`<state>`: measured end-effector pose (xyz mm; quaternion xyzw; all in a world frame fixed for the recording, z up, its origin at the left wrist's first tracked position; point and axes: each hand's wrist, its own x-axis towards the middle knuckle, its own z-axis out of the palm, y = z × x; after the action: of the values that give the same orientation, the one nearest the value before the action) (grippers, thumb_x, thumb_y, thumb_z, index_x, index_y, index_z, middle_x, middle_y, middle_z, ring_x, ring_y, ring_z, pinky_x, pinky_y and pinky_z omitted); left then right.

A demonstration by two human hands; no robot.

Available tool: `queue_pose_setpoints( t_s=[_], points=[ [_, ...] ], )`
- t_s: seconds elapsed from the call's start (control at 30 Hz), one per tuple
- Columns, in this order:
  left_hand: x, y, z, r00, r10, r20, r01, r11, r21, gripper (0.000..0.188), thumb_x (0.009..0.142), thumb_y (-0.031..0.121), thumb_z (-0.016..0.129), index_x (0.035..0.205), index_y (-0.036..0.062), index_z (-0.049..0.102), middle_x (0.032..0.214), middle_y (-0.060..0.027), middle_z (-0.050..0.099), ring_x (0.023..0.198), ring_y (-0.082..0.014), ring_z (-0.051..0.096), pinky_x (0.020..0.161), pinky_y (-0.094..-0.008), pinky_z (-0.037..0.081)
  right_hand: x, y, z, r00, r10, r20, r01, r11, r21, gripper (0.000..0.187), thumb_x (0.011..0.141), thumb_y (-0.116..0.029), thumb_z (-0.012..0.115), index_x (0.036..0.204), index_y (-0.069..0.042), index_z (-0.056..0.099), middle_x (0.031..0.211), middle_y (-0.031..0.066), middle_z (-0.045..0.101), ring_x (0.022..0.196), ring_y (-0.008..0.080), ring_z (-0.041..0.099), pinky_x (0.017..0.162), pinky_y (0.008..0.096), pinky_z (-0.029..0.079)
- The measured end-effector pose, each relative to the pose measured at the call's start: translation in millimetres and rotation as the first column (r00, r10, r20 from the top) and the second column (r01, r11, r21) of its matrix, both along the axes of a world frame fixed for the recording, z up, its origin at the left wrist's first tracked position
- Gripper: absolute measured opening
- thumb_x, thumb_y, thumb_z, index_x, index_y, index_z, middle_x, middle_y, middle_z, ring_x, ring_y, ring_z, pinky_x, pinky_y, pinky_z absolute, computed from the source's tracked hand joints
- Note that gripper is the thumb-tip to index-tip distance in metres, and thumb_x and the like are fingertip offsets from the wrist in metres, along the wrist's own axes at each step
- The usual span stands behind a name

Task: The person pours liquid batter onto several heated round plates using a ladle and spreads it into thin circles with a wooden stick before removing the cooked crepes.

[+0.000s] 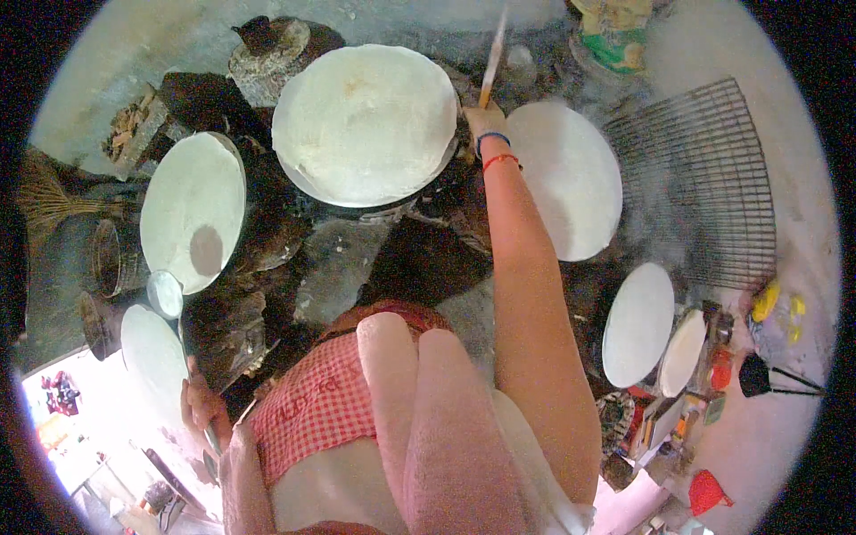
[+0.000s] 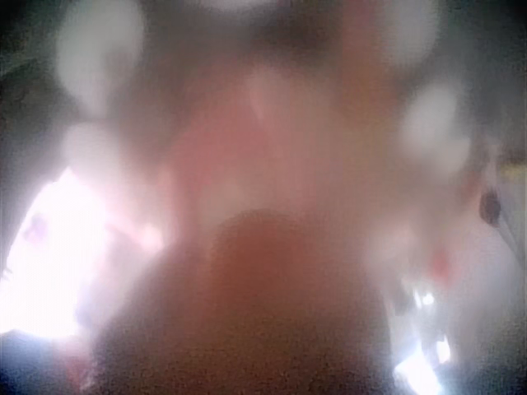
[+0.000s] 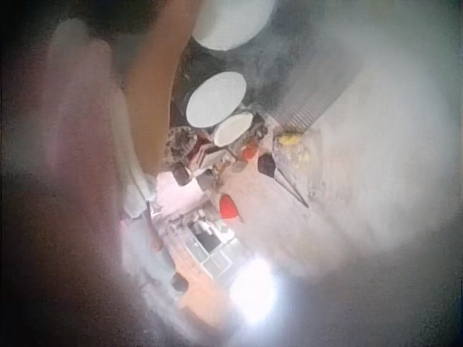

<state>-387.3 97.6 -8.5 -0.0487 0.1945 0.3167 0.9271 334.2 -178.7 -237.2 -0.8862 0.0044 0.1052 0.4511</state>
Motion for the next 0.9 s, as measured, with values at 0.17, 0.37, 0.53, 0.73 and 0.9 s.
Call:
queue_pose_setpoints(
  t_s=[0.17, 0.37, 0.53, 0.73, 0.9],
  points=[
    [17.2, -28.9, 7.4, 0.995, 0.055, -0.088, -0.043, 0.990, 0.136, 0.049, 0.112, 0.014, 0.032, 0.151, -0.0148, 0.026, 0.076, -0.0015, 0.035, 0.047, -0.0078, 0.033, 0.039, -0.0248, 0.037, 18.5, 56.3, 57.3, 0.987, 0.135, -0.082, -0.145, 0.980, -0.135, 0.053, 0.087, -0.027, 0.074, 0.129, 0.003, 0.064, 0.117, 0.0181, 0.072, 0.100, 0.0286, 0.069, 0.090, 0.0377, 0.052],
    [19.3, -39.2, 17.1, 0.993, -0.029, 0.114, 0.025, 0.999, 0.036, 0.046, 0.112, 0.015, 0.033, 0.149, -0.0125, 0.030, 0.078, -0.0017, 0.037, 0.050, -0.0099, 0.036, 0.041, -0.0264, 0.040, 18.8, 76.1, 73.6, 0.950, 0.292, -0.110, -0.311, 0.914, -0.261, 0.053, 0.085, -0.024, 0.073, 0.133, -0.005, 0.064, 0.123, 0.0187, 0.071, 0.111, 0.0347, 0.068, 0.100, 0.0386, 0.051],
    [36.0, -19.1, 21.9, 0.994, -0.085, 0.074, 0.083, 0.996, 0.030, 0.041, 0.112, 0.013, 0.034, 0.146, -0.0110, 0.035, 0.081, -0.0023, 0.038, 0.051, -0.0091, 0.033, 0.040, -0.0248, 0.037, -53.4, 68.8, 196.5, 0.955, 0.269, 0.124, -0.268, 0.963, -0.030, 0.045, 0.083, -0.022, 0.070, 0.123, -0.001, 0.068, 0.112, 0.0226, 0.073, 0.104, 0.0365, 0.069, 0.096, 0.0408, 0.052],
    [50.1, 9.2, -8.2, 0.817, -0.071, -0.572, 0.502, 0.575, 0.646, 0.038, 0.111, 0.011, 0.035, 0.142, -0.0093, 0.045, 0.079, 0.0010, 0.037, 0.053, -0.0054, 0.032, 0.045, -0.0203, 0.033, -142.9, 27.9, 268.7, 0.781, 0.148, 0.606, -0.279, 0.952, 0.127, 0.032, 0.082, -0.028, 0.075, 0.102, -0.003, 0.073, 0.091, 0.0159, 0.076, 0.082, 0.0277, 0.072, 0.076, 0.0416, 0.057],
    [102.3, 16.1, -10.5, 0.764, -0.641, 0.078, 0.642, 0.767, 0.008, 0.042, 0.113, 0.015, 0.033, 0.147, -0.0080, 0.040, 0.080, 0.0004, 0.036, 0.055, -0.0075, 0.032, 0.048, -0.0231, 0.035, -248.4, -59.2, 344.4, 0.932, 0.067, 0.356, -0.052, 0.997, -0.053, 0.038, 0.079, -0.032, 0.068, 0.109, -0.008, 0.073, 0.094, 0.0233, 0.074, 0.091, 0.0390, 0.071, 0.084, 0.0452, 0.056]
  ],
)
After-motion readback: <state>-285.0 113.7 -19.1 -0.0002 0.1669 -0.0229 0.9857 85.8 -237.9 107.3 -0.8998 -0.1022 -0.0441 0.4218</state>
